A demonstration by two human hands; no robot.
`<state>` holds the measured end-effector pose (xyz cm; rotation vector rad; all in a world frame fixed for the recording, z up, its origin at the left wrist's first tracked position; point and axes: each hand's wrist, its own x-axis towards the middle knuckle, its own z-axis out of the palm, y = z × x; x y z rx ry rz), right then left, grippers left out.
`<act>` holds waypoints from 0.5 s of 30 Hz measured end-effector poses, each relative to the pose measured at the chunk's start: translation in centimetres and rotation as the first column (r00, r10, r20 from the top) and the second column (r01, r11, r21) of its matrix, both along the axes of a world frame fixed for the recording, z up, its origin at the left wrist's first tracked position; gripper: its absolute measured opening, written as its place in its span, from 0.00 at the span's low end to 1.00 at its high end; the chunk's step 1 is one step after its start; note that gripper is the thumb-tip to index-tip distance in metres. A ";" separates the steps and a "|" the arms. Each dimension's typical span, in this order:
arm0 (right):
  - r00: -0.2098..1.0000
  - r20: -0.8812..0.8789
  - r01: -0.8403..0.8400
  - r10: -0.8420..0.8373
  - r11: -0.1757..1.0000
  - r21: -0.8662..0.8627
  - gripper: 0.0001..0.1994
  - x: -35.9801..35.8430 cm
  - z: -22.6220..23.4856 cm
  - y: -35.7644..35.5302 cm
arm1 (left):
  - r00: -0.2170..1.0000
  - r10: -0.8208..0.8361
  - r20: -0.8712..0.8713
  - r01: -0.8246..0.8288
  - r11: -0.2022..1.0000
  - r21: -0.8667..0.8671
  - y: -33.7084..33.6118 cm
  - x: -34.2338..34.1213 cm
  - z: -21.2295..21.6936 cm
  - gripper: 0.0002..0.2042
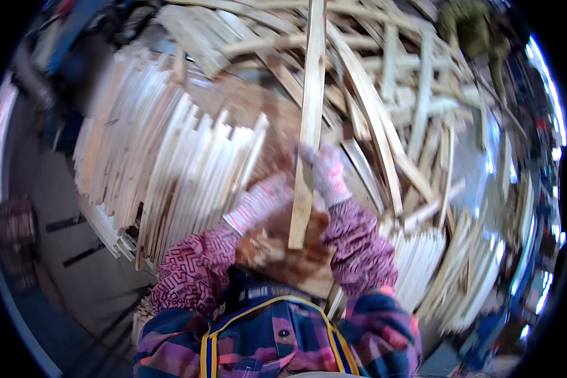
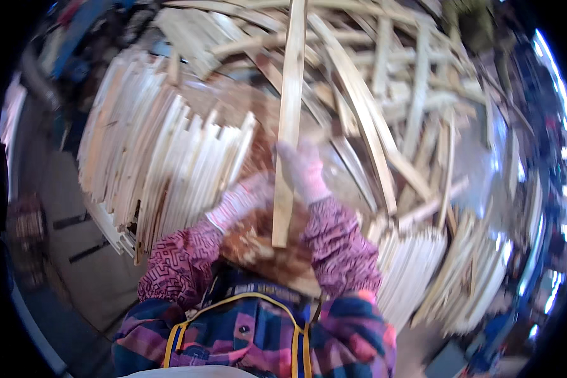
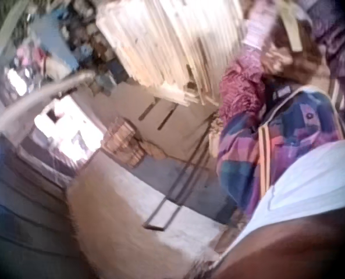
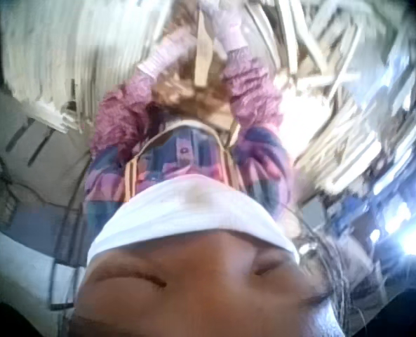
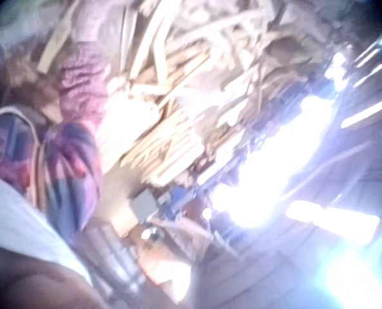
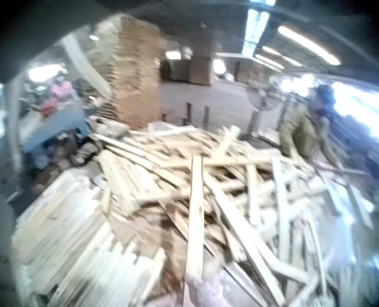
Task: The person sorts and stacks thin wooden planks on a workbench. They pick up planks from a disorganized pile, align them, and place them into a neat stack. The person occasionally moves the stack to a different location on the bench.
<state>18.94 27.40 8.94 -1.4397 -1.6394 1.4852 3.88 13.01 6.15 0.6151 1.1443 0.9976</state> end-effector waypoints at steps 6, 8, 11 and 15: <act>0.845 0.276 0.301 -0.459 0.833 0.465 0.14 22.8 6.2 -3.5 | 0.999 0.000 -0.045 -0.002 0.998 -0.060 -2.3 2.0 -4.8 0.23; 0.513 0.616 0.264 -0.598 0.792 0.550 0.17 33.3 9.0 -6.7 | 0.990 -0.075 -0.123 0.066 0.995 -0.072 -1.2 3.5 -5.2 0.23; -0.582 0.808 0.342 -0.086 0.876 0.339 0.15 50.5 10.4 -12.4 | 0.951 -0.198 -0.237 0.207 0.978 0.017 2.4 6.0 -6.3 0.23; -0.015 0.821 0.289 -0.570 0.784 0.550 0.21 50.7 10.2 -8.9 | 0.881 -0.096 -0.463 0.158 0.983 0.097 12.3 7.8 -7.4 0.24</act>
